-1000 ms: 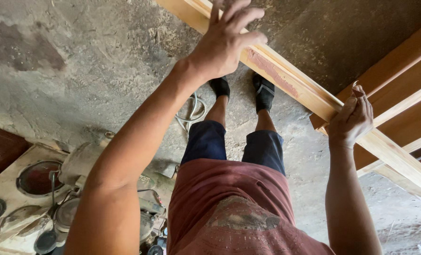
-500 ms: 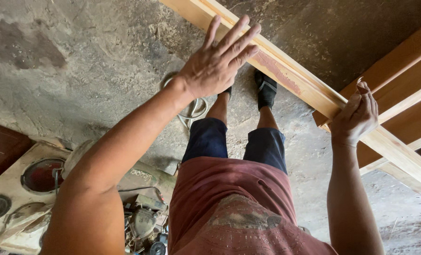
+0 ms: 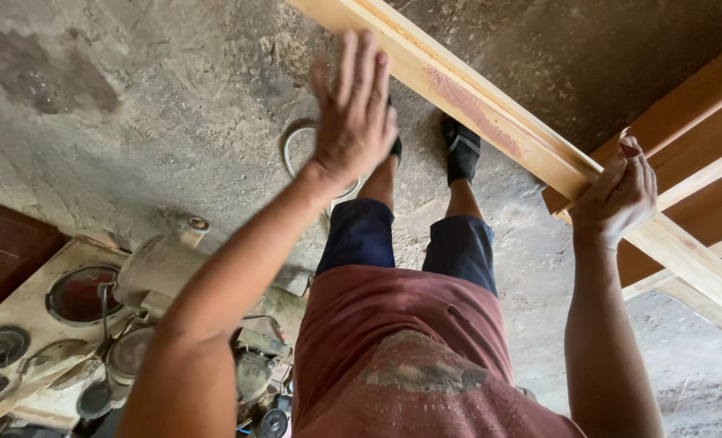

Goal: The person sands a wooden frame with sandpaper, then retrieves a paint can and brush. They apply a coat of varnish to the frame using the brush, covering the surface evenly.

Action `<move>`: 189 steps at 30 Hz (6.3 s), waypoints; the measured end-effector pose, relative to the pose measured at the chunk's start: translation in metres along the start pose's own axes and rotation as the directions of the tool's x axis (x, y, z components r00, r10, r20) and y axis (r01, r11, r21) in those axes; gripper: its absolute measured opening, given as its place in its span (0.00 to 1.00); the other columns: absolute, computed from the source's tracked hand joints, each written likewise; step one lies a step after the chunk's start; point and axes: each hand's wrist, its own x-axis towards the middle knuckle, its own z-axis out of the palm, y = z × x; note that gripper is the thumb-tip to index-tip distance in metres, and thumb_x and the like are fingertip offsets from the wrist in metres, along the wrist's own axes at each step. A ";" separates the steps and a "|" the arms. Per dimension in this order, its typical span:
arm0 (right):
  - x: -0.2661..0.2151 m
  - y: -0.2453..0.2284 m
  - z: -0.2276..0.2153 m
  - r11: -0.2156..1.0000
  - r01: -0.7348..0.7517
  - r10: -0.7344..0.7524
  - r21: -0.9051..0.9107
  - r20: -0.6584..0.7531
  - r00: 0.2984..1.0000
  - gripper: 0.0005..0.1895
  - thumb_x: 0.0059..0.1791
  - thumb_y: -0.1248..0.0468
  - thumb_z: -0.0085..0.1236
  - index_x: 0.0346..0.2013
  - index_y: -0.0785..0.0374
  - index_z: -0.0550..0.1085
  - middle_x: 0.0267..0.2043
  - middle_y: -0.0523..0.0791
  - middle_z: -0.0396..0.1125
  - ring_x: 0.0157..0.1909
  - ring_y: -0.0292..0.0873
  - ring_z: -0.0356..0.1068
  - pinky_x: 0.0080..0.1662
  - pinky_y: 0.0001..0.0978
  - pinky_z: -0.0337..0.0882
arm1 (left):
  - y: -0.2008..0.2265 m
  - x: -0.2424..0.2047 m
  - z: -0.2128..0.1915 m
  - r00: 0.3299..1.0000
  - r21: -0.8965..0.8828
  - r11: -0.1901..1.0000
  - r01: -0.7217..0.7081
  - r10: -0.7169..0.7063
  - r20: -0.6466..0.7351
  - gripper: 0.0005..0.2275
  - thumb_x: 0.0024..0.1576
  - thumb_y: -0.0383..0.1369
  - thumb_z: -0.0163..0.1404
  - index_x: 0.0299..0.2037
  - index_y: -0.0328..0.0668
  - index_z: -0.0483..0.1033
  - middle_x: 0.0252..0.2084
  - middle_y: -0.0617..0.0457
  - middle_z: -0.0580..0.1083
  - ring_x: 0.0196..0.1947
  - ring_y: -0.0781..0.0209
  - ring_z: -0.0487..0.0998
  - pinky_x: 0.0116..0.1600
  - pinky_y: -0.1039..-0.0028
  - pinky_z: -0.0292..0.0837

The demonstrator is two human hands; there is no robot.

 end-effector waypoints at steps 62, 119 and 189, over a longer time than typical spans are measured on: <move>-0.111 0.114 -0.093 0.884 -0.451 0.467 0.121 -0.219 0.857 0.19 0.58 0.64 0.42 0.58 0.71 0.73 0.60 0.54 0.72 0.63 0.50 0.73 0.63 0.47 0.70 | -0.102 0.084 -0.006 0.365 -0.793 -0.080 0.604 -0.856 0.365 0.23 0.45 0.41 0.57 0.40 0.22 0.79 0.30 0.35 0.81 0.25 0.49 0.88 0.19 0.71 0.79; -0.294 0.145 0.006 0.140 -0.458 0.926 0.878 0.047 0.374 0.13 0.59 0.63 0.47 0.51 0.61 0.78 0.28 0.36 0.60 0.29 0.32 0.56 0.32 0.27 0.58 | 0.063 -0.143 0.007 0.869 -0.072 0.878 0.474 -0.452 0.201 0.19 0.62 0.35 0.59 0.23 0.28 0.72 0.22 0.36 0.71 0.24 0.41 0.71 0.33 0.54 0.65; -0.848 -0.139 -0.302 0.007 -0.486 0.542 0.874 -0.412 -0.733 0.10 0.53 0.66 0.55 0.45 0.69 0.79 0.46 0.51 0.77 0.47 0.46 0.78 0.49 0.34 0.76 | 0.846 -0.396 0.079 -0.301 -0.748 0.355 -0.561 0.754 0.583 0.13 0.64 0.33 0.59 0.35 0.25 0.78 0.31 0.40 0.77 0.30 0.64 0.76 0.39 0.72 0.75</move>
